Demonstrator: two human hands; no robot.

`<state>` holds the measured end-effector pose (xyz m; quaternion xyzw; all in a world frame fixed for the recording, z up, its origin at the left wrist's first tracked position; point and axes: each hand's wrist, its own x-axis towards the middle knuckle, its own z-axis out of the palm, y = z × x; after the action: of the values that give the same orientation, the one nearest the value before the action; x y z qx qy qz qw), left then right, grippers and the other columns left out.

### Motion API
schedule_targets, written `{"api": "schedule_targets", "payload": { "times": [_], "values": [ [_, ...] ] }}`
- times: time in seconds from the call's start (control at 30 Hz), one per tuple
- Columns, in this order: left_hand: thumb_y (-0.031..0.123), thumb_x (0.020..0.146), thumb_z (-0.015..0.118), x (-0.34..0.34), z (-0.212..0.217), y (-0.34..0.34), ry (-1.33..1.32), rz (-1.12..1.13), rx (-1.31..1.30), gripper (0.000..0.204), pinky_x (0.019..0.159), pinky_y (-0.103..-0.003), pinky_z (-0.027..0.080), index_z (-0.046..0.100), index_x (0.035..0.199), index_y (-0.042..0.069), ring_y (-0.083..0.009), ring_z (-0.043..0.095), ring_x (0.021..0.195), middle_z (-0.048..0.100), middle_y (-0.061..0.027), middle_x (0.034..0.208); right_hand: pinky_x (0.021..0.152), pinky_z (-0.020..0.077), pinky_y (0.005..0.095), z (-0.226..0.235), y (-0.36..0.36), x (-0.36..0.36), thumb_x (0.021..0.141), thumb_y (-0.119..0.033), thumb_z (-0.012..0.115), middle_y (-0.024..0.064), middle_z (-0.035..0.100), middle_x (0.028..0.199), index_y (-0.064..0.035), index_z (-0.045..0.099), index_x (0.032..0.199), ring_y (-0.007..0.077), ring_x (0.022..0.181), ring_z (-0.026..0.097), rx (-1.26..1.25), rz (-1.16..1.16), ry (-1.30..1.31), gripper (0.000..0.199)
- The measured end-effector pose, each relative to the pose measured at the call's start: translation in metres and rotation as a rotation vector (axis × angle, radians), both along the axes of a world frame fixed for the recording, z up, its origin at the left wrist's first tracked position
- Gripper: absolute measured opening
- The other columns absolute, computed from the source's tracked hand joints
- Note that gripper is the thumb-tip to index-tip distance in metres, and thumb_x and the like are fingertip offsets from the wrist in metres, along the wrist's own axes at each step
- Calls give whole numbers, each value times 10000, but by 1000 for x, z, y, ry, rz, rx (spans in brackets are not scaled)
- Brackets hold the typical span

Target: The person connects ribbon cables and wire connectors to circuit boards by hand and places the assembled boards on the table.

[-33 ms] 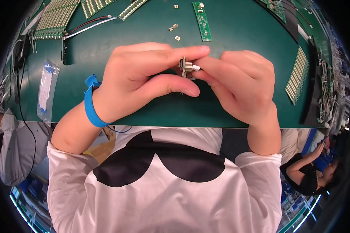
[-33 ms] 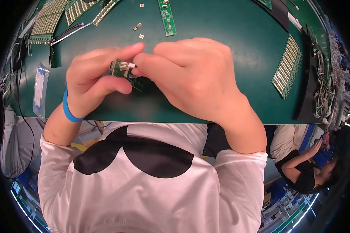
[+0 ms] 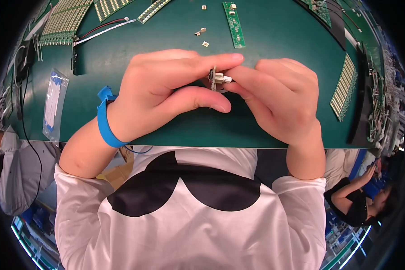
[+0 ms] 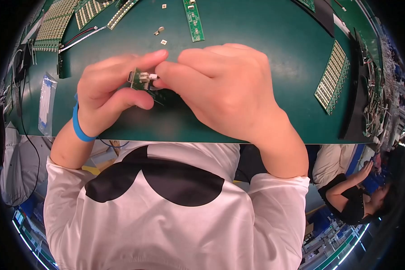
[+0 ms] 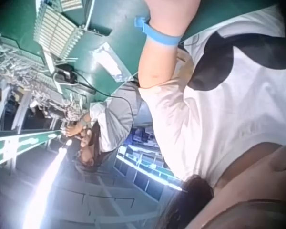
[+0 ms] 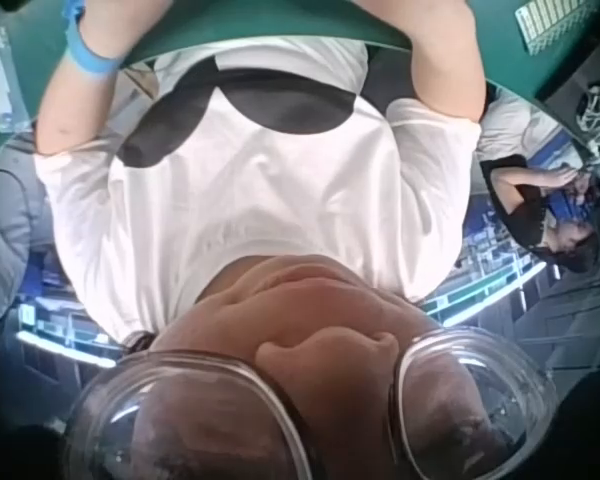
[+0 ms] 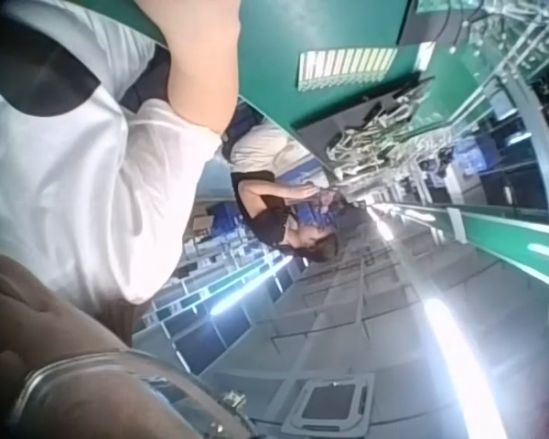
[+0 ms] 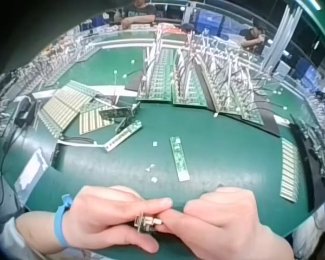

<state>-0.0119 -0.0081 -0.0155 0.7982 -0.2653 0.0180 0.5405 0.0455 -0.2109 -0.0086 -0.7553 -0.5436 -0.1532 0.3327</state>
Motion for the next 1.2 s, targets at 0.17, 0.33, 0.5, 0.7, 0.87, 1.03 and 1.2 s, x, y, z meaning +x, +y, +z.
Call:
{"api": "schedule_targets", "payload": {
  "times": [0.17, 0.33, 0.5, 0.7, 0.87, 1.03, 1.2],
  "values": [
    [98, 674, 699, -1, 2, -3, -15, 8, 81, 538, 685, -273, 455, 564, 1187, 4, -180, 582, 724, 654, -62, 820, 398, 275, 287, 0, -4, 4, 620, -107, 724, 16, 383, 522, -58, 654, 793, 157, 420, 393, -25, 17, -65, 193],
    [129, 673, 704, -2, 2, -3, -61, 24, 132, 549, 670, -272, 445, 566, 1194, 24, -186, 574, 709, 650, -57, 803, 397, 264, 280, 3, -4, 3, 604, -102, 725, 13, 368, 520, -56, 655, 785, 146, 418, 381, -39, 26, -102, 200],
    [155, 673, 704, -1, 1, -3, -85, 24, 149, 549, 663, -276, 436, 570, 1190, 30, -194, 568, 682, 649, -48, 771, 396, 257, 280, 5, -4, -1, 597, -100, 725, 14, 370, 518, -45, 650, 785, 148, 418, 380, -53, 1, -111, 210],
    [172, 678, 701, -2, -5, -3, -117, 38, 183, 543, 656, -278, 437, 571, 1185, 26, -199, 569, 679, 644, -48, 766, 396, 267, 285, -2, -2, 0, 594, -102, 725, 20, 399, 520, -43, 630, 778, 166, 419, 399, -40, 15, -43, 215],
    [141, 683, 706, -9, -5, -8, -93, 33, 210, 531, 663, -289, 452, 568, 1182, 21, -213, 584, 707, 643, -56, 780, 396, 284, 286, -4, -5, -1, 596, -80, 711, 19, 442, 532, -49, 622, 765, 167, 435, 443, -49, 66, 20, 193],
    [102, 680, 711, -8, -10, -12, -128, 80, 187, 527, 679, -302, 471, 568, 1182, 27, -230, 598, 747, 638, -67, 782, 403, 309, 287, -9, -4, 4, 585, -61, 690, 15, 491, 549, -54, 617, 750, 169, 453, 483, -67, 94, 36, 181],
    [116, 708, 696, -10, 4, -11, -71, 104, 305, 500, 705, -307, 478, 564, 1185, 43, -271, 608, 788, 639, -106, 843, 462, 418, 303, -3, -2, 2, 630, -137, 612, -6, 523, 618, -115, 543, 683, 178, 542, 543, -79, 30, 10, 90]
  ]
}}
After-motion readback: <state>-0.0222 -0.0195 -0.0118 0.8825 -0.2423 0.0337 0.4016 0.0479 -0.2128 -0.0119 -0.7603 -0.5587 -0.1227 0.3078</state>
